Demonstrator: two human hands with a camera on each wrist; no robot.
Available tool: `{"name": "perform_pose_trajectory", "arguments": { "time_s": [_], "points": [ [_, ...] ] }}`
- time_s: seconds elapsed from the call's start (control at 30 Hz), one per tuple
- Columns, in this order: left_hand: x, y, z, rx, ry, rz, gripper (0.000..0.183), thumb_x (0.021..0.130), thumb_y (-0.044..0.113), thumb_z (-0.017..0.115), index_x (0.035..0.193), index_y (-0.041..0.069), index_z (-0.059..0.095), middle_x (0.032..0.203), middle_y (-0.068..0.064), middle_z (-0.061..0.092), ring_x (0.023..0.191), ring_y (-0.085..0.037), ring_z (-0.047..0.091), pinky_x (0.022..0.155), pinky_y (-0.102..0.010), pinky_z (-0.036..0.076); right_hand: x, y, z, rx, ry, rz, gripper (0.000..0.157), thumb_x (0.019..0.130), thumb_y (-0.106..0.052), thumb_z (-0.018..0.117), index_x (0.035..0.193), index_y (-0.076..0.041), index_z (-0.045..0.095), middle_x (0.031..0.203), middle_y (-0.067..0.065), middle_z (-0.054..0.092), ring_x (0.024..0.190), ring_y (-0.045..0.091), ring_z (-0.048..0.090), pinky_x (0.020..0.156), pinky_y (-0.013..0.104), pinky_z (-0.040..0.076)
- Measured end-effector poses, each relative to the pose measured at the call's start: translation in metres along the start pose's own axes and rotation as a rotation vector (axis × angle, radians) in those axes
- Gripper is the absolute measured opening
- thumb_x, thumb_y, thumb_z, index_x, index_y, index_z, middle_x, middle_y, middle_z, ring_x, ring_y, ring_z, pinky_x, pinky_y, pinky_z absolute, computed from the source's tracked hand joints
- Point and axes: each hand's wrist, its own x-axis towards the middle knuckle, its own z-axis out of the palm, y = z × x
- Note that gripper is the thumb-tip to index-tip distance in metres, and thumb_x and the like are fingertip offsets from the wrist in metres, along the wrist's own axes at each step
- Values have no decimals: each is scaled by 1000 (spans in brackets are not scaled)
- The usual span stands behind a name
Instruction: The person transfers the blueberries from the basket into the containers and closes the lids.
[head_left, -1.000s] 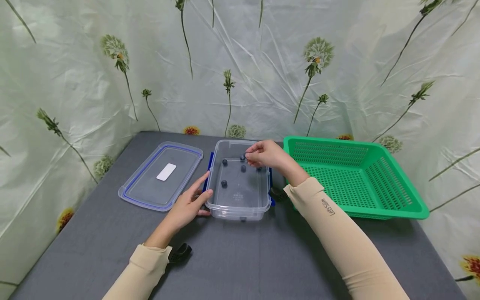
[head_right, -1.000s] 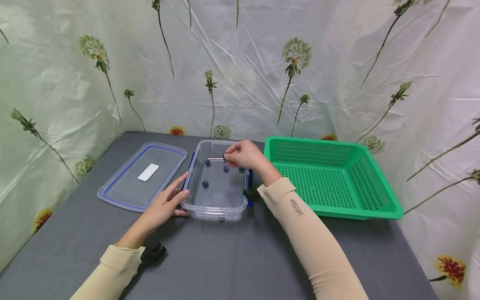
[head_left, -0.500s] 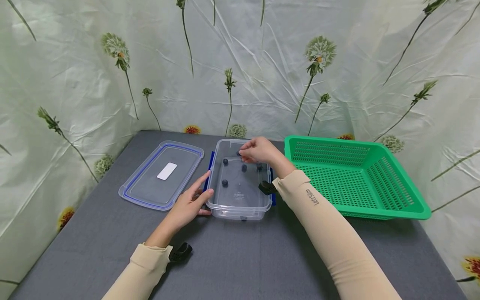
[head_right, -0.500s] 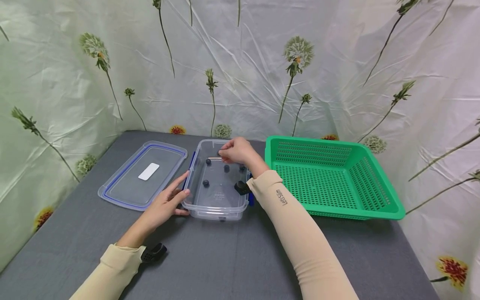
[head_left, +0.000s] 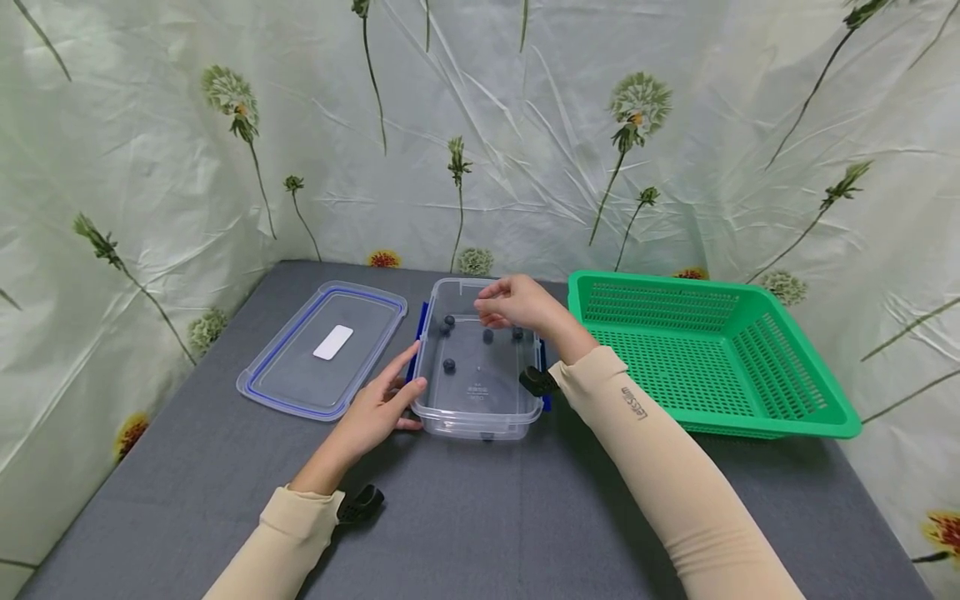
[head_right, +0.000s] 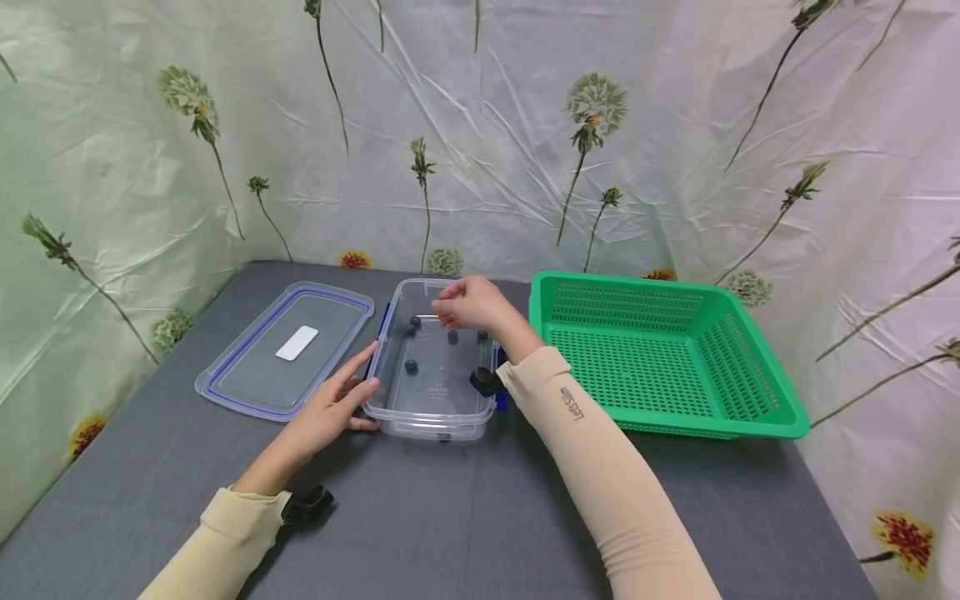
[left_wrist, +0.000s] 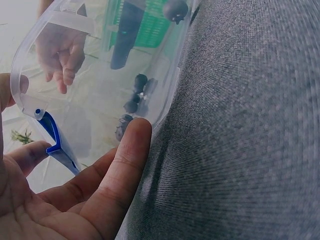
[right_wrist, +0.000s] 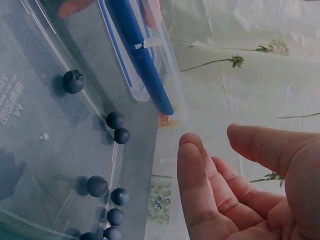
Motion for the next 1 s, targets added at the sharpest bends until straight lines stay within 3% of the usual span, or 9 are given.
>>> {"name": "perform_pose_trajectory", "arguments": {
  "time_s": [0.2, 0.53, 0.7, 0.83, 1.0],
  "points": [
    [0, 0, 1, 10, 2, -9, 64, 112, 35, 59, 169, 41, 30, 153, -34, 53, 123, -44, 69, 80, -39, 71, -6, 0, 1, -16, -9, -18, 35, 109, -21, 65, 137, 0, 65, 125, 25, 75, 101, 25, 77, 92, 35, 67],
    [1, 1, 1, 18, 0, -12, 64, 113, 31, 58, 170, 39, 28, 154, -35, 52, 125, -46, 67, 80, -40, 71, -16, 2, 8, -24, -14, -45, 33, 109, -21, 66, 135, -1, 65, 120, 21, 76, 110, 35, 75, 92, 35, 68],
    [0, 3, 1, 17, -7, 1, 65, 114, 31, 57, 171, 35, 27, 154, -36, 51, 126, -46, 67, 80, -39, 71, -22, 1, 12, -12, -32, -70, 34, 108, -20, 66, 136, 0, 65, 120, 22, 77, 118, 43, 72, 100, 45, 66],
    [0, 5, -1, 27, -16, 3, 66, 114, 34, 56, 172, 32, 25, 152, -36, 51, 125, -46, 67, 81, -41, 71, -27, -2, 17, -35, -46, -82, 35, 109, -23, 66, 137, -2, 65, 121, 22, 77, 118, 41, 73, 107, 52, 61],
    [-1, 7, -6, 15, -39, 2, 66, 114, 37, 53, 172, 24, 24, 151, -36, 51, 126, -46, 65, 83, -43, 70, -33, -6, 24, -38, -65, -112, 37, 108, -24, 67, 138, -3, 65, 114, 17, 78, 117, 39, 74, 107, 52, 61]
  ]
}}
